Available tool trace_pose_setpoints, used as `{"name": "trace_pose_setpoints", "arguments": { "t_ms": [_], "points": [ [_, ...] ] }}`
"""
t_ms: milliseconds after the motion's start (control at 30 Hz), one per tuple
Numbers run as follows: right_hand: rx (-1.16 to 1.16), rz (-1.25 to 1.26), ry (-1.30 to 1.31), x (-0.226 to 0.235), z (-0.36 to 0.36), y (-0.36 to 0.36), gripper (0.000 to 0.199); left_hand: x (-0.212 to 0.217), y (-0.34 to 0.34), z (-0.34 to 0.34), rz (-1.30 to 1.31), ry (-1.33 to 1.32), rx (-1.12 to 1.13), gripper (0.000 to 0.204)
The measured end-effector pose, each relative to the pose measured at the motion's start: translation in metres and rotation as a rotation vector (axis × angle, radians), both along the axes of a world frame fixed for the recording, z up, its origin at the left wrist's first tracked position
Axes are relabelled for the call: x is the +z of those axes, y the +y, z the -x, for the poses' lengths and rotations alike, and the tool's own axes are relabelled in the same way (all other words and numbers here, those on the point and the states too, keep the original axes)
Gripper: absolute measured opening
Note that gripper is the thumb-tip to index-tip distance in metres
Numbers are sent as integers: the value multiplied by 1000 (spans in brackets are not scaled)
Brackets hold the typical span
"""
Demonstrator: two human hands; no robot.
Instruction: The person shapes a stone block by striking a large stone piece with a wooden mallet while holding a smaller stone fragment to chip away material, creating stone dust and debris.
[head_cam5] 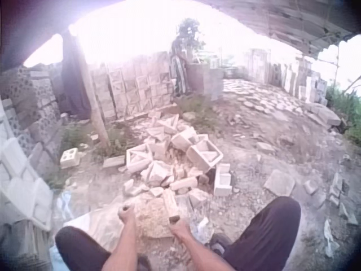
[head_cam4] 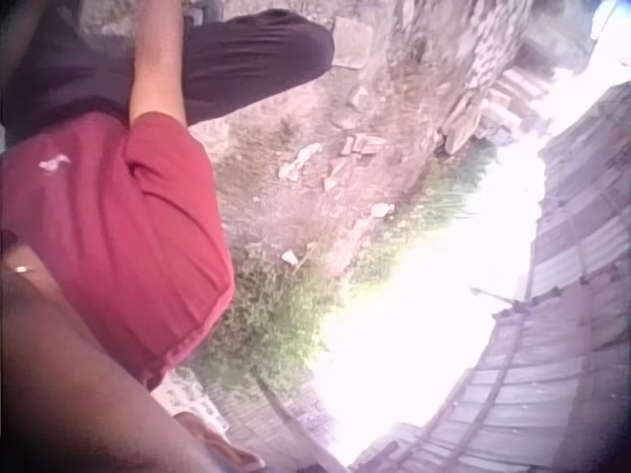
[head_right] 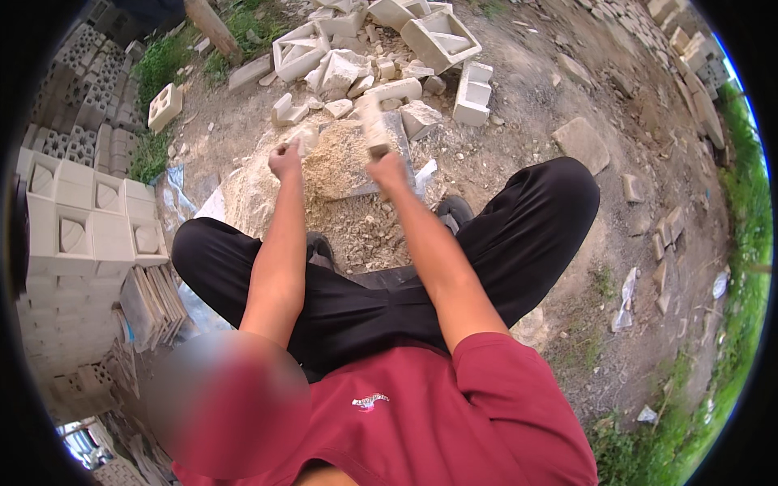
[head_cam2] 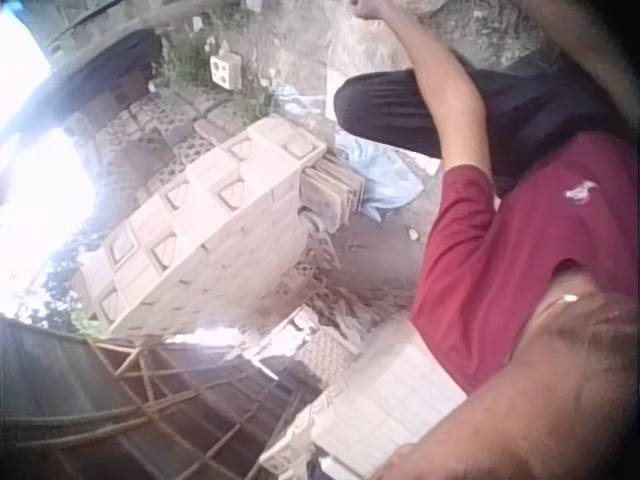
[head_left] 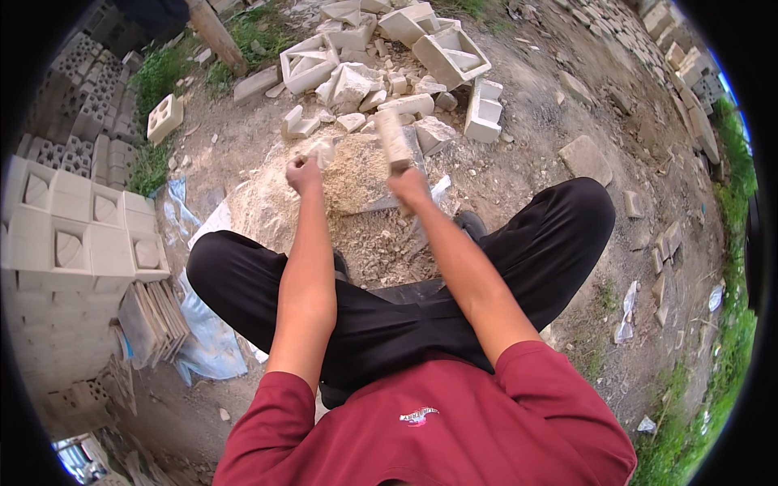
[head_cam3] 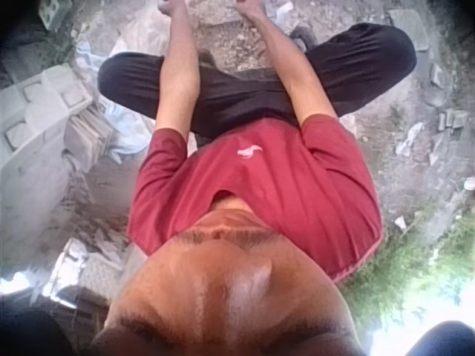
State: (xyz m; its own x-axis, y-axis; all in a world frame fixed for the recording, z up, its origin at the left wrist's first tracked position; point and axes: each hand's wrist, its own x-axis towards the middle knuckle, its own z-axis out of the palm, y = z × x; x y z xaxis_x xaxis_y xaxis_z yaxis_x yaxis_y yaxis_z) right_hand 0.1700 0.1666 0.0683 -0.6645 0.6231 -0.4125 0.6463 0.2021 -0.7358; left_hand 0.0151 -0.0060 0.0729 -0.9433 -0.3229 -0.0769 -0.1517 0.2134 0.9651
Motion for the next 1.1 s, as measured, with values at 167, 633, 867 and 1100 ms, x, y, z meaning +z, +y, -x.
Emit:
{"name": "trace_pose_setpoints", "arguments": {
  "t_ms": [167, 633, 867, 1100],
  "points": [
    [55, -292, 9, -18, -6, 28, 36, -12, -2, -4, 107, 10, -4, 38],
    [93, -61, 20, -9, -13, -5, 46, -33, -17, -2, -119, -66, 10, 32],
    [-24, 21, -122, -49, -65, 62, 42, -28, 52, -35, -44, -381, -563, 28],
    [-280, 715, 107, -29, -44, 28, 28, -33, 53, -26, 327, -373, -630, 32]
  ]
}}
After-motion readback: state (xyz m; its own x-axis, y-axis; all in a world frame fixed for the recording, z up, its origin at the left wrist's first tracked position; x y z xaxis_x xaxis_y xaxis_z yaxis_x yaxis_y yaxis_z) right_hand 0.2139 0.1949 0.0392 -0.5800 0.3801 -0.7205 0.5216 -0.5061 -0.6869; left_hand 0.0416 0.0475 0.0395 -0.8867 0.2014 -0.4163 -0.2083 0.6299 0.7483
